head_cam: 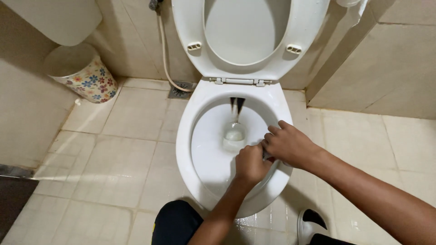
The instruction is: The person cleans a toilet bowl by first spraying a cleaning solution from a white bottle into the bowl. They then retrieve a second blue bottle from a wall shelf, open it, and pour its contents into the toilet bowl. The person uses their hands to rub the inside of the bowl and the rim while the water runs.
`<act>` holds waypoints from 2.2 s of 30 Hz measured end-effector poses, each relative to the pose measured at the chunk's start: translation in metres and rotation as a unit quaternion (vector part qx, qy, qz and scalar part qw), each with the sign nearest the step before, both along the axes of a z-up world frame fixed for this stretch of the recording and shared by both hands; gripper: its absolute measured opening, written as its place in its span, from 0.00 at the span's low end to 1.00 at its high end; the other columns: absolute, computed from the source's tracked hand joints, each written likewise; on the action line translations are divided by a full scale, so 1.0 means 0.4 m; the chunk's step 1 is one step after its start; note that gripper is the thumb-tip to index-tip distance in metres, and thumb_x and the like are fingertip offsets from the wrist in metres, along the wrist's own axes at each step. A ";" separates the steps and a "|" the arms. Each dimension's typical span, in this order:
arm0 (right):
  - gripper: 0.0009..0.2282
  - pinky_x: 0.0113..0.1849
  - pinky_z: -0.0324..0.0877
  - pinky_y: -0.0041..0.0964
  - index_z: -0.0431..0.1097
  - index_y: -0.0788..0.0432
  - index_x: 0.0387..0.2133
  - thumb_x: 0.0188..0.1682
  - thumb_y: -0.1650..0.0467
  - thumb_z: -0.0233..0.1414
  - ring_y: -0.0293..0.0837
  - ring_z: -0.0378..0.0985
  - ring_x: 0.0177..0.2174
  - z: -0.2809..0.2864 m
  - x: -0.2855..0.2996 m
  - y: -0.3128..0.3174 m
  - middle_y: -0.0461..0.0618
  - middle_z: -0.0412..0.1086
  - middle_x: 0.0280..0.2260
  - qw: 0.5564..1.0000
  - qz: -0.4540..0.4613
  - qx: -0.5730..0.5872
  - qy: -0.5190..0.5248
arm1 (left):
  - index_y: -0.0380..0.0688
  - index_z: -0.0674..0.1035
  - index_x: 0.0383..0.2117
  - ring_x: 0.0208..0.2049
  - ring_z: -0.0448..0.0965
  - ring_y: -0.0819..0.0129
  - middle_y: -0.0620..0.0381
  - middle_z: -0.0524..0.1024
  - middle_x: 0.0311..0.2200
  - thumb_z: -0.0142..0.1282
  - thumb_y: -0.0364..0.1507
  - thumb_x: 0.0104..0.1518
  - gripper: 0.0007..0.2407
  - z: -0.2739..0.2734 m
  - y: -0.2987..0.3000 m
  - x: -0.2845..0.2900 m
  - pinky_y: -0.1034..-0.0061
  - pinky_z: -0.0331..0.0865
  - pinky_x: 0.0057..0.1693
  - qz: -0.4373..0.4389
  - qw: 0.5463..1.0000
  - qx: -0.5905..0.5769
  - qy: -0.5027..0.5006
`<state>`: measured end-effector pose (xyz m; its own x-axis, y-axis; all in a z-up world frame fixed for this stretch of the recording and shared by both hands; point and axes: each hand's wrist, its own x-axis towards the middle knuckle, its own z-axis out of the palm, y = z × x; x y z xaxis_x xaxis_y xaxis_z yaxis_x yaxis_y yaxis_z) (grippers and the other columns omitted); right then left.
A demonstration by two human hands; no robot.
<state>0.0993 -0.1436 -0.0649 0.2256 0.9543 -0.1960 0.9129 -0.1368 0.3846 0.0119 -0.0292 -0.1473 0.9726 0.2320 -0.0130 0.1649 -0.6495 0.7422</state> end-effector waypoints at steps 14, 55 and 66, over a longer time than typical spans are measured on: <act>0.12 0.39 0.67 0.42 0.77 0.52 0.34 0.39 0.61 0.61 0.44 0.74 0.40 -0.013 -0.001 0.016 0.41 0.75 0.31 0.997 -0.029 0.049 0.051 | 0.39 0.81 0.32 0.38 0.82 0.45 0.45 0.82 0.33 0.66 0.32 0.52 0.10 0.036 0.013 -0.028 0.54 0.74 0.43 0.014 0.999 0.033 -0.009; 0.16 0.38 0.69 0.47 0.73 0.58 0.37 0.37 0.64 0.61 0.50 0.77 0.38 -0.135 0.072 0.239 0.51 0.75 0.34 0.954 -0.130 0.269 0.011 | 0.44 0.58 0.68 0.65 0.54 0.23 0.47 0.46 0.74 0.66 0.32 0.51 0.37 0.035 0.149 -0.057 0.43 0.53 0.67 0.041 0.997 0.053 0.023; 0.15 0.38 0.70 0.48 0.73 0.60 0.36 0.38 0.65 0.61 0.50 0.78 0.37 -0.159 0.086 0.263 0.52 0.75 0.33 0.957 -0.114 0.268 0.009 | 0.42 0.57 0.69 0.65 0.56 0.25 0.46 0.48 0.73 0.65 0.34 0.52 0.38 0.011 0.169 -0.058 0.46 0.55 0.67 0.041 0.998 0.057 0.006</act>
<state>0.1337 -0.0382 -0.1286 0.4408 0.8453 0.3019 0.8420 -0.5059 0.1871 -0.0111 0.0383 -0.1430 0.9501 0.3120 0.0067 0.2296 -0.7134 0.6621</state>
